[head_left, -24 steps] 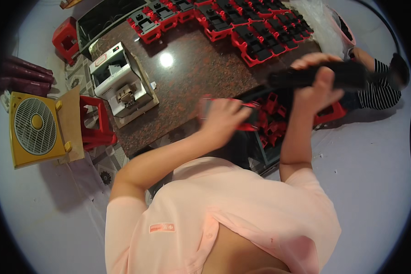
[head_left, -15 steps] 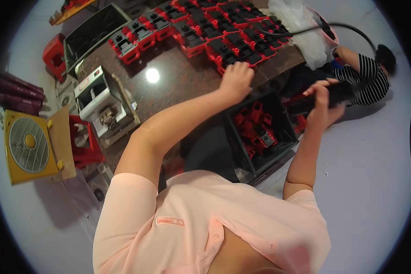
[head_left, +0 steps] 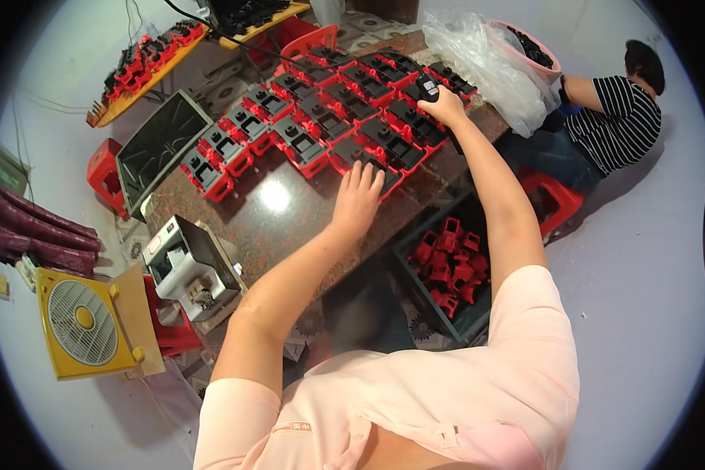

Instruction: The recorder uses an electric screwdriver to secure components inside red and black plastic housings, then organizes them on a table.

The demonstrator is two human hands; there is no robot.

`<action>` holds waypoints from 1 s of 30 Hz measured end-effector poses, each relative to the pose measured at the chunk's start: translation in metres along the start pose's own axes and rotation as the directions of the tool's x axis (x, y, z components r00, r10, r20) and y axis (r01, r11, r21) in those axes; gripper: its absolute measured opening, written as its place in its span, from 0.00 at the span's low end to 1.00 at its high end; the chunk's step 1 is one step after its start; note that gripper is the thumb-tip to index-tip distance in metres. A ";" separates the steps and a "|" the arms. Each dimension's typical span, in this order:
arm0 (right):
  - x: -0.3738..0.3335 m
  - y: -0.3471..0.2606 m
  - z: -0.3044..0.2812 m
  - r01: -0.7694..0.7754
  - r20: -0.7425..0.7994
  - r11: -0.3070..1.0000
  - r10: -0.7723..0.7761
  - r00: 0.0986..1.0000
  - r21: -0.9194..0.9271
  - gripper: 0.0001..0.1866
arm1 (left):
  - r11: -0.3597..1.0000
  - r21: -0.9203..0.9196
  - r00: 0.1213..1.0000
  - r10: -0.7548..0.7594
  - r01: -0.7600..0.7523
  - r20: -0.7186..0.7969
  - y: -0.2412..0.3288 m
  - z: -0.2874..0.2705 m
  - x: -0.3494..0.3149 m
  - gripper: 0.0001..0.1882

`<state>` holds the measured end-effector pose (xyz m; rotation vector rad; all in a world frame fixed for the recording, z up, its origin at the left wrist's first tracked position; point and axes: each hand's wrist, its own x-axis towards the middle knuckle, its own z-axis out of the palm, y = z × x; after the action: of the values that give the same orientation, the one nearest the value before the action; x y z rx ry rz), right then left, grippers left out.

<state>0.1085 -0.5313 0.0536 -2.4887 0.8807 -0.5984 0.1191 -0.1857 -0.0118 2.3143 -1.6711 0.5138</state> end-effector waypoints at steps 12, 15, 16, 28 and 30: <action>0.037 0.017 0.014 -0.026 0.231 0.986 0.065 0.971 -0.165 0.37 | 1.000 -0.005 1.000 -0.018 0.018 0.010 0.000 0.003 0.005 0.34; 0.019 0.009 0.009 0.006 0.256 0.989 0.031 0.966 -0.145 0.33 | 1.000 -0.010 1.000 -0.030 0.029 -0.011 0.004 0.001 -0.002 0.33; 0.011 0.006 0.005 0.010 0.265 0.989 0.030 0.964 -0.149 0.33 | 1.000 -0.019 1.000 -0.019 0.019 -0.004 0.007 -0.003 -0.006 0.33; -0.143 -0.092 0.005 -0.038 0.407 0.981 -0.043 0.912 0.189 0.23 | 0.964 -0.217 0.988 -0.147 0.155 0.054 -0.007 -0.090 -0.154 0.29; -0.159 -0.119 0.025 0.006 0.378 0.974 -0.093 0.921 0.225 0.25 | 0.947 -0.221 0.972 -0.220 0.234 0.086 -0.024 -0.111 -0.178 0.28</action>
<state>0.0664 -0.3358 0.0558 -2.3162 0.5663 -0.1906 0.0757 0.0187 0.0151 2.3270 -1.3785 0.1929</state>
